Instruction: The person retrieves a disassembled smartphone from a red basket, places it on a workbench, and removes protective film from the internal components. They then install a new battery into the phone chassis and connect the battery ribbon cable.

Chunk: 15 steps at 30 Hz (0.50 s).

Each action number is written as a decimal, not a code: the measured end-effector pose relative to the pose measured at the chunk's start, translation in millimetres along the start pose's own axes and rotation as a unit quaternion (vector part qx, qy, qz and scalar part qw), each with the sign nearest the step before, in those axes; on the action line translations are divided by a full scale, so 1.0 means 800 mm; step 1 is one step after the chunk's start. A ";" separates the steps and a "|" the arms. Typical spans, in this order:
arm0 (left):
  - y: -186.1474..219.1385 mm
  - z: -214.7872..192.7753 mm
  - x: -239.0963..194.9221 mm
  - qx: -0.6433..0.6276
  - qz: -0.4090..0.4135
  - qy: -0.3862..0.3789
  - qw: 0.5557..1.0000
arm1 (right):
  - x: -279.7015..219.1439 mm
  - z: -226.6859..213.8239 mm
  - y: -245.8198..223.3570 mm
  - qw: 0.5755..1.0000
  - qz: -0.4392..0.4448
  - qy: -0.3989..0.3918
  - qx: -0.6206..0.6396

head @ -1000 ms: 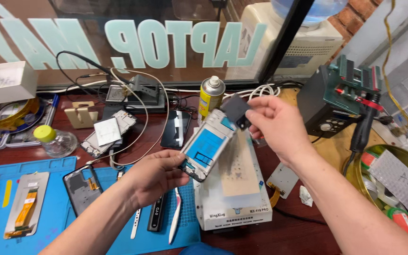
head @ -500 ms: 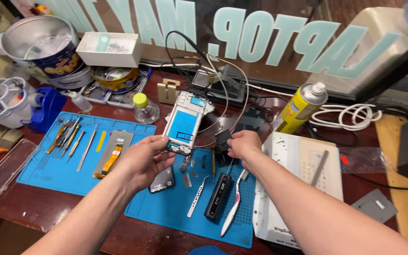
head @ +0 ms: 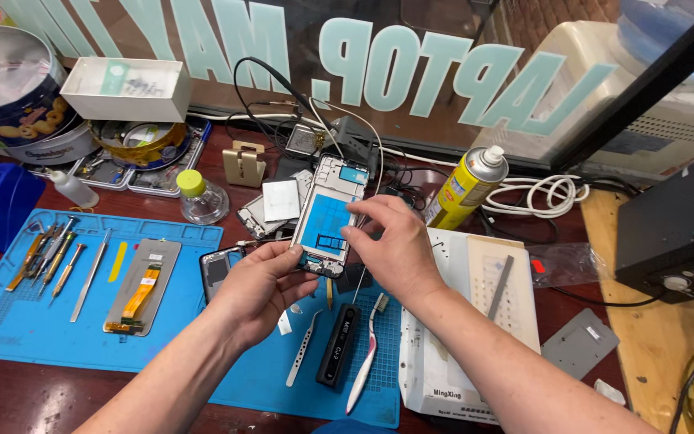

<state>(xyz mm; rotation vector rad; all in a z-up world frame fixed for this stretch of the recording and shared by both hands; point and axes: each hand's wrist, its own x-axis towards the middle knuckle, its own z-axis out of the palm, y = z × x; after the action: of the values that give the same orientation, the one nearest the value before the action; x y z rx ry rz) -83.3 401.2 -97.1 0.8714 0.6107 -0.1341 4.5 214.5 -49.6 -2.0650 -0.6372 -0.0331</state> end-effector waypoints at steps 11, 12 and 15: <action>-0.031 0.001 -0.011 0.021 0.022 0.101 0.994 | -0.026 0.036 0.013 0.992 0.048 -0.072 -0.094; -0.030 -0.003 -0.014 0.034 0.017 0.135 0.990 | -0.024 0.044 0.022 0.995 0.052 -0.076 -0.044; -0.020 -0.020 -0.022 0.047 0.025 0.193 0.980 | -0.009 0.060 0.057 0.951 0.287 -0.008 0.115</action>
<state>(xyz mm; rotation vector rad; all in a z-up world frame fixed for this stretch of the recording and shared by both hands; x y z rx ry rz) -110.2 400.3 -106.0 1.0129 0.9487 0.0553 8.7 230.3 -114.1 -1.9498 -0.0263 0.3756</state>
